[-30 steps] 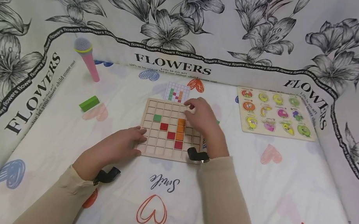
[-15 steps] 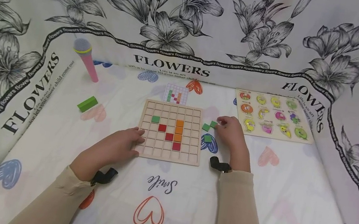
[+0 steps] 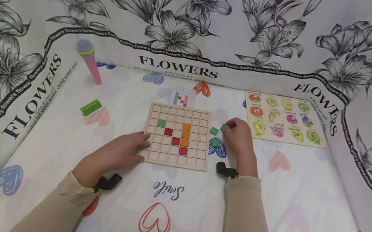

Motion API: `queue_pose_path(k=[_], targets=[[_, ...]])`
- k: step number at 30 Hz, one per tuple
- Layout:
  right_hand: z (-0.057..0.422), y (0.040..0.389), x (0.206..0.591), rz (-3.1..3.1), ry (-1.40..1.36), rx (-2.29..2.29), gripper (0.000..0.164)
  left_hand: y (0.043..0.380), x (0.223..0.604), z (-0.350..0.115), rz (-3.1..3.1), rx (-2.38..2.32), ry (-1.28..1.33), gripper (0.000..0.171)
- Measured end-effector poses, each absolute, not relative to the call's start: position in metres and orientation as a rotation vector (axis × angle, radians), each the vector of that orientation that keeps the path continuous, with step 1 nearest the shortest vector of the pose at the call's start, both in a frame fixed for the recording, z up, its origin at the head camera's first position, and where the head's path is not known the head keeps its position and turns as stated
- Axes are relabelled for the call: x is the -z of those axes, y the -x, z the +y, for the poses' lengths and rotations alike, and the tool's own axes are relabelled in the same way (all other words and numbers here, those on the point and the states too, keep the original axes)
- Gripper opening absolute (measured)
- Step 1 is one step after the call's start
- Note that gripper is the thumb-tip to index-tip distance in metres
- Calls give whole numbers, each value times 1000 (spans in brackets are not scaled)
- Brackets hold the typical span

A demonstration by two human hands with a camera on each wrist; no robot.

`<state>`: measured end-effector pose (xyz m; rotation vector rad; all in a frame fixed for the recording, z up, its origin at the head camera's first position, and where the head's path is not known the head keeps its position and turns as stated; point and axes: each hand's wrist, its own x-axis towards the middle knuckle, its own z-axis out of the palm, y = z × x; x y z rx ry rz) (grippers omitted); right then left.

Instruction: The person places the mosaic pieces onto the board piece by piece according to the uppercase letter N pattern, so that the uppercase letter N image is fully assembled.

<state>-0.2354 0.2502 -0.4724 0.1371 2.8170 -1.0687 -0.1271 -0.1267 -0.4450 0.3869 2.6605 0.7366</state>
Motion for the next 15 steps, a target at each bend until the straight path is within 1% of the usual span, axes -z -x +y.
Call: queue_pose_path(k=[3, 6, 11, 15], targets=[[245, 233, 470, 2843, -203, 1112, 24, 127, 445, -127, 2657, -743, -394, 51], [224, 229, 461, 2906, -162, 1128, 20, 127, 445, -128, 2662, -739, -408, 51], [163, 219, 441, 2881, 121, 1195, 14, 128, 447, -130, 2675, -729, -437, 51], [116, 214, 441, 2788, 296, 1188, 10, 129, 448, -130, 2674, -736, -449, 50]])
